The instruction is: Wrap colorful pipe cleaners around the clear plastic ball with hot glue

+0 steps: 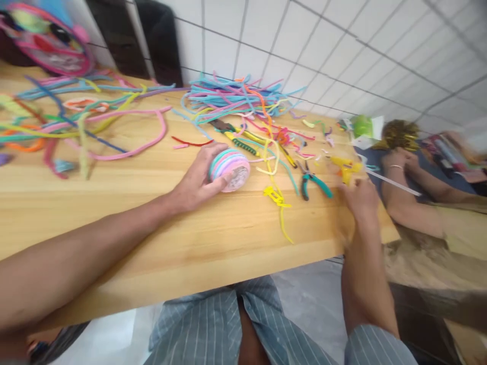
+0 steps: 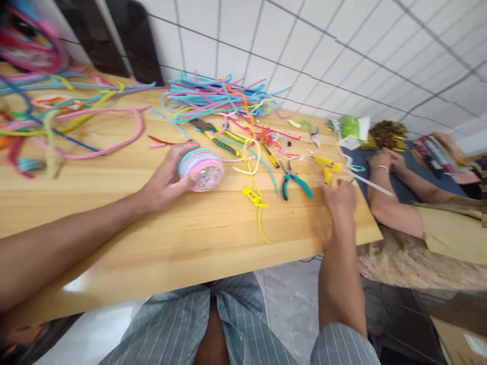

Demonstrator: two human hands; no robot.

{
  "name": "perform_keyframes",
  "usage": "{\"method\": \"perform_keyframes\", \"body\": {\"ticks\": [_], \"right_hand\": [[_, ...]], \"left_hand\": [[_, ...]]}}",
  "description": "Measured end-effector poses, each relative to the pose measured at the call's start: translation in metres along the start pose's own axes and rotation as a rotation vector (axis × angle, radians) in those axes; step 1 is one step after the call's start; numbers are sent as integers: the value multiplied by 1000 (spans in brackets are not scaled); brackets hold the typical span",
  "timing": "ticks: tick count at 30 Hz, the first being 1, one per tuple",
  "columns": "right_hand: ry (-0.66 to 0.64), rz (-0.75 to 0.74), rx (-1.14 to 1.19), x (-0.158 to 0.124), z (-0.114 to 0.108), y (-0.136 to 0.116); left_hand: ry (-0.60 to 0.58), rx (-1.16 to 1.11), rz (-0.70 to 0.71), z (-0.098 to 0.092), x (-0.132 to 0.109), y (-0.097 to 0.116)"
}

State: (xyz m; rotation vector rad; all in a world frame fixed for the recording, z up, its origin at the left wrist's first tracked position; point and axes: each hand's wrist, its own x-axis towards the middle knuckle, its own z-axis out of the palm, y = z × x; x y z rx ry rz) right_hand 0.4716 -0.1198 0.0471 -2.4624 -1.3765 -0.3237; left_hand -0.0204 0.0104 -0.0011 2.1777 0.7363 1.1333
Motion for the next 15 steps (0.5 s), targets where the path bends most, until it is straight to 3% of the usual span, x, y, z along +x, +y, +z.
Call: {"method": "perform_keyframes", "body": {"ticks": [3,9,12,15], "right_hand": [[36,-74,49,-31,-16,-25],[116,-904,313,-91,-40,-156],[54,-1068,294,-99,-43,-207],[17,-1131,284,-99,-38,-229]], "left_hand": [[-36,1,44,1,4,1],[-25,-18,71,2,6,-1],[-22,-22,82,2,6,0],[-17,-16,88,2,6,0]]}}
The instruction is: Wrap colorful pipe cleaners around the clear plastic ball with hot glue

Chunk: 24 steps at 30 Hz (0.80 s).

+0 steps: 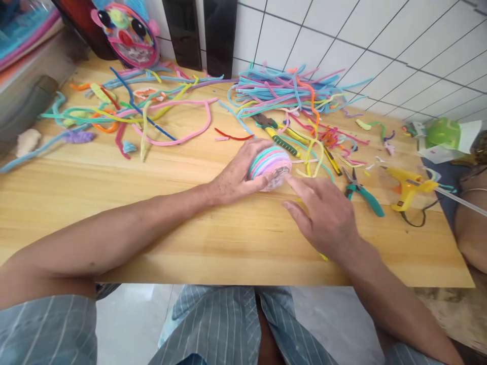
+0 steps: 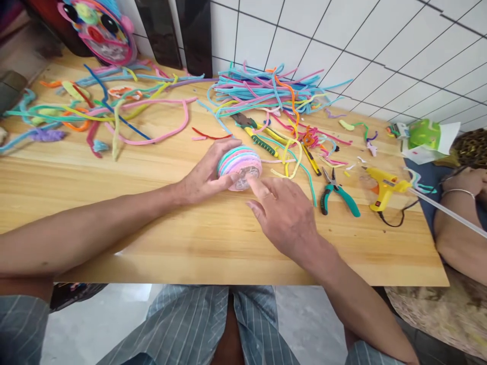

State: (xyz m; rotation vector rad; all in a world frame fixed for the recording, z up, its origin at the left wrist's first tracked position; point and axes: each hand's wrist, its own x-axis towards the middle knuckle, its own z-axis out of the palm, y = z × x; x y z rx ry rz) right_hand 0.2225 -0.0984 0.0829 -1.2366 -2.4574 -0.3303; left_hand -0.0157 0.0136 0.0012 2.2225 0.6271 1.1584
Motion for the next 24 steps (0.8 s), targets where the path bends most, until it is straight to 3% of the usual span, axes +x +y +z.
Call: {"method": "perform_keyframes", "body": {"ticks": [5,8,12,16,19,24], "right_hand": [[-5,-6,35,1,12,-6],[45,62,25,-12,10,4],[97,422,-117,-49,1,61],[-7,758,-156,-85,1,124],[-69,858,-117,-95,8,140],[-97,975,-176,-84,15,144]], "left_hand": [[-17,2,4,-1,0,1],[-18,15,-15,-3,-2,3],[-27,51,-45,-4,-4,4],[-21,46,-83,-3,-5,6],[-13,49,-102,-3,-5,7],[-15,64,-94,-5,-5,6]]}}
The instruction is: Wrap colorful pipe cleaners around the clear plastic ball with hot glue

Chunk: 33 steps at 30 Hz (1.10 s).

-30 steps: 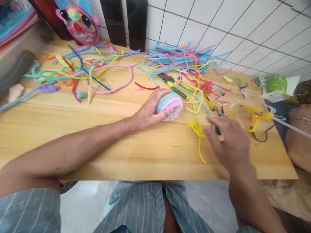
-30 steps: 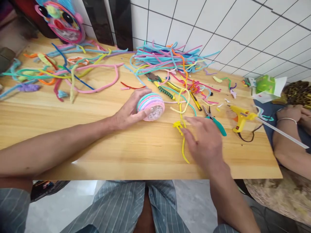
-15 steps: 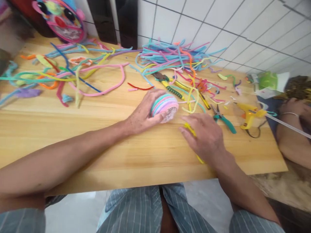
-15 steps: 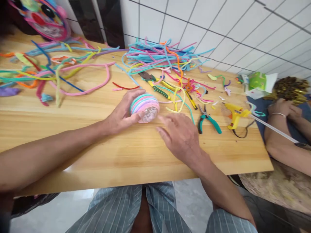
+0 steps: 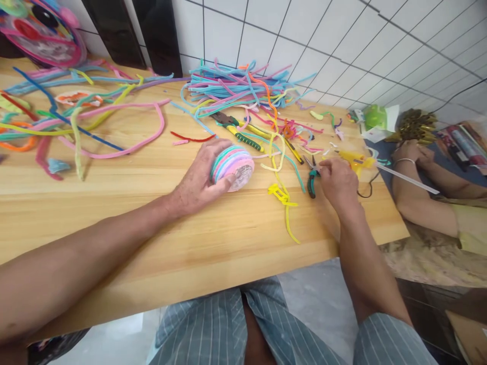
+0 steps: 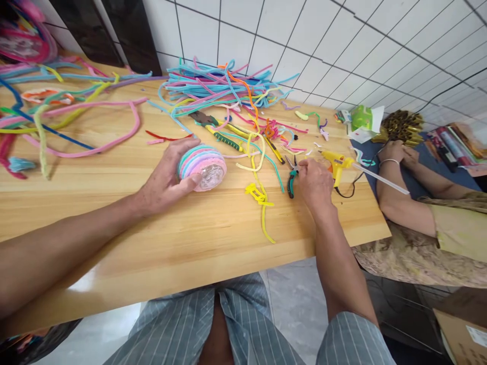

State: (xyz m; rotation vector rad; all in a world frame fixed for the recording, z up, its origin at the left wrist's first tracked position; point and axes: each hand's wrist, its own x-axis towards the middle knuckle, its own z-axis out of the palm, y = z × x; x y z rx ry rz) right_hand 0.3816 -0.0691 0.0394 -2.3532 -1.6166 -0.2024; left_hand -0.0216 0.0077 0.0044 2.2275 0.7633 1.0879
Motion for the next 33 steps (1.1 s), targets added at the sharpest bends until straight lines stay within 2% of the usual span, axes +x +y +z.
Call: {"method": "perform_keyframes", "body": {"ticks": [5,9,11,17,21,26,33], "right_hand": [[-64,-50,28,23,2,-11],[-22,2,73,29,2,-12],[-21,35,208,26,1,-8],[-120,80,847,18,-2,-4],[-163,91,1093,16,-7,-13],[-205,80,1138,15,-15,-23],[-185,135,1178,18,-19,-39]], "left_hand": [[-12,13,22,-1,0,-1],[-6,19,63,-1,1,-1],[-13,24,68,-1,1,-1],[-17,6,28,-2,1,1],[-28,-2,11,-3,2,1],[-25,5,27,-3,2,0],[-16,16,56,-2,2,0]]}}
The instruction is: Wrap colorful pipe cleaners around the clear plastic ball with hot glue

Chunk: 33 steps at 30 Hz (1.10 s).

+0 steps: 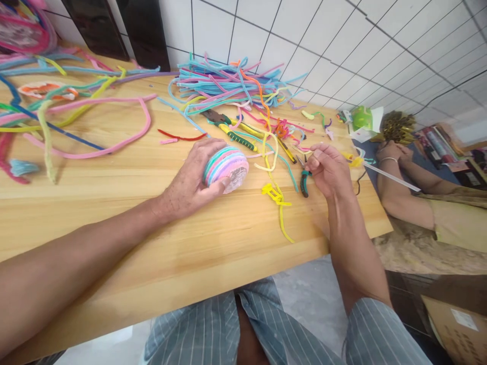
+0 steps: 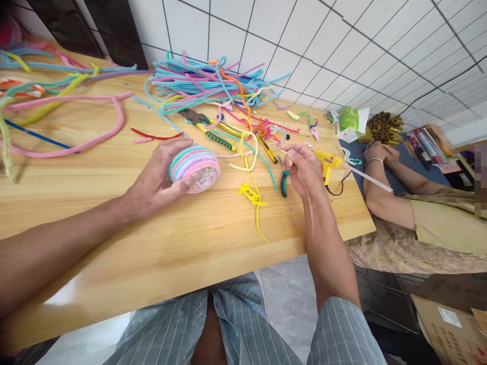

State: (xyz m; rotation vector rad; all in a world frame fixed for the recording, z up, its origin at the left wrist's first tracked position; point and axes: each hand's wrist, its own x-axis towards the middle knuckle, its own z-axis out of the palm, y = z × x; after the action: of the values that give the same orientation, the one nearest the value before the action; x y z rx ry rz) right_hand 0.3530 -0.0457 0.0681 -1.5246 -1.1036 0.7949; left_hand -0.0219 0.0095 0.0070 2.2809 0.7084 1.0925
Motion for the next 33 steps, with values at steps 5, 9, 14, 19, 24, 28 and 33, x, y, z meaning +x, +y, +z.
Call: {"method": "perform_keyframes", "body": {"ticks": [5,9,14,19,24,28,33], "right_hand": [[-98,27,29,-1,5,-4],[-125,48,16,-2,5,-1],[-96,3,-210,-1,-1,8],[16,-123,-739,15,-4,13],[-32,-121,-1149,44,19,20],[-82,-131,-1273,59,35,23],[-78,-52,-1323,46,28,5]], "left_hand": [[-5,-16,-44,0,1,2],[-2,-20,-38,0,1,3],[4,-22,-27,1,0,2],[-4,-29,-45,1,1,2],[9,-14,-39,2,0,1],[7,19,10,4,-2,-1],[31,15,26,6,-1,0]]}}
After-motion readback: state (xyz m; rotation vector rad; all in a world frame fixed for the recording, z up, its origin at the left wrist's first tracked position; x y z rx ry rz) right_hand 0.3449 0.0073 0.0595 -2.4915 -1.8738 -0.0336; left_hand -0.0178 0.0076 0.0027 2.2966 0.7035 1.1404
